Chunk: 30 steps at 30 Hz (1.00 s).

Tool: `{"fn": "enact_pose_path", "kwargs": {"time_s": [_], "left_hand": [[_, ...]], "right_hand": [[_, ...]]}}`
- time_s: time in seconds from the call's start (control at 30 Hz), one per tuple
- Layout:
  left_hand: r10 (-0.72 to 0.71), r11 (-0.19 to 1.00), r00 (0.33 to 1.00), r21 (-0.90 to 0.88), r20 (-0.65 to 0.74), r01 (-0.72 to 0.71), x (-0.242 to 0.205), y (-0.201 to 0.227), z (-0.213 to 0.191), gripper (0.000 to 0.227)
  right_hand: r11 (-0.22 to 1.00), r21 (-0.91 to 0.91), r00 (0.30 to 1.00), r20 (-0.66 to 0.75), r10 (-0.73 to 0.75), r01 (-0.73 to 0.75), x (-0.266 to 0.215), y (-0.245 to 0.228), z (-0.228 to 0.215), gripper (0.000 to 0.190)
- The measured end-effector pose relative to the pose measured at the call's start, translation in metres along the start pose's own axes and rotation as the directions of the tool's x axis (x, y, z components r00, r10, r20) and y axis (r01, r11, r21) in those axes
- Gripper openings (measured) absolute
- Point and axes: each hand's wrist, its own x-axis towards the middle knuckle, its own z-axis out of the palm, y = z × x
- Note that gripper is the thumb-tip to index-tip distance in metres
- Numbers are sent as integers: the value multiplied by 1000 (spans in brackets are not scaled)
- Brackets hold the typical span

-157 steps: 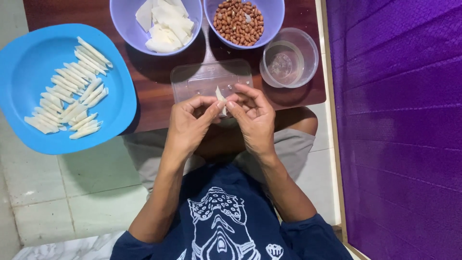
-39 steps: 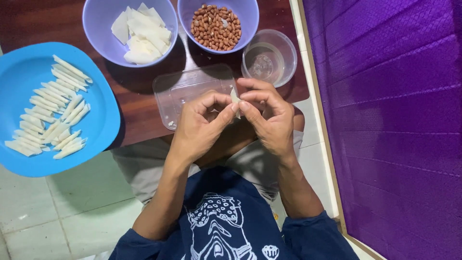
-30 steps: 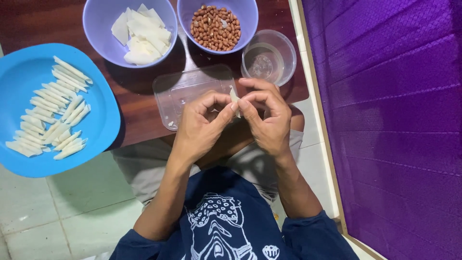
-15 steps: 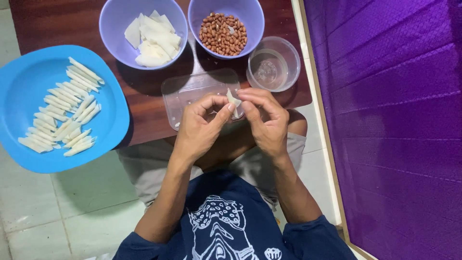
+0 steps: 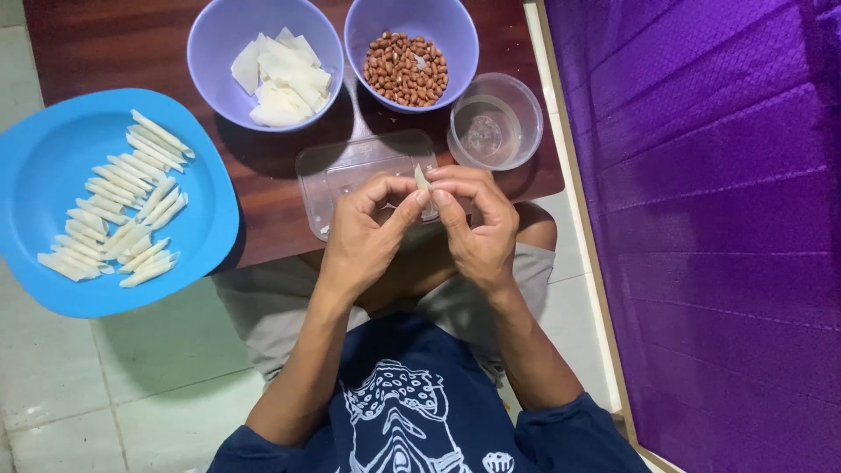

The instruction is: Assembling small peanut rolls by placing a peanut on a strip of dough and rolling it up by hand.

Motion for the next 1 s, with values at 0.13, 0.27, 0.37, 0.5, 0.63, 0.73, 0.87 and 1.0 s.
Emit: {"fn": "enact_pose_path", "kwargs": {"time_s": [0.13, 0.27, 0.37, 0.5, 0.63, 0.73, 0.87, 1.0], "left_hand": [[-9, 1000, 1000, -25, -10, 9, 1, 0, 1, 15], [3, 999, 1000, -34, -23, -4, 2, -3, -1, 14], [15, 998, 1000, -55, -22, -16, 4, -9, -3, 13], [7, 991, 1000, -137, 17, -5, 5, -25, -8, 14], [-26, 961, 996, -272, 84, 48, 8, -40, -14, 22], [4, 962, 992, -273, 124, 30, 8, -41, -19, 34], [12, 980, 985, -199, 171, 22, 9, -41, -22, 37], [80, 995, 986, -67, 144, -71, 9, -36, -23, 17]], "right_hand": [[997, -32, 998, 15, -63, 63, 4, -8, 0, 12], [989, -63, 990, 21, -136, 137, 2, -8, 0, 14], [984, -65, 986, 34, -163, 165, 1, -7, -1, 15], [988, -12, 985, 85, -152, 154, 0, -9, -3, 17], [992, 106, 986, 142, -88, 74, -4, 0, -8, 16], [976, 214, 971, 237, -7, -45, -9, 12, -12, 13], [919, 272, 924, 335, 187, -284, -15, 22, -12, 12], [881, 175, 868, 334, 367, -440, -17, 22, -9, 15]]}}
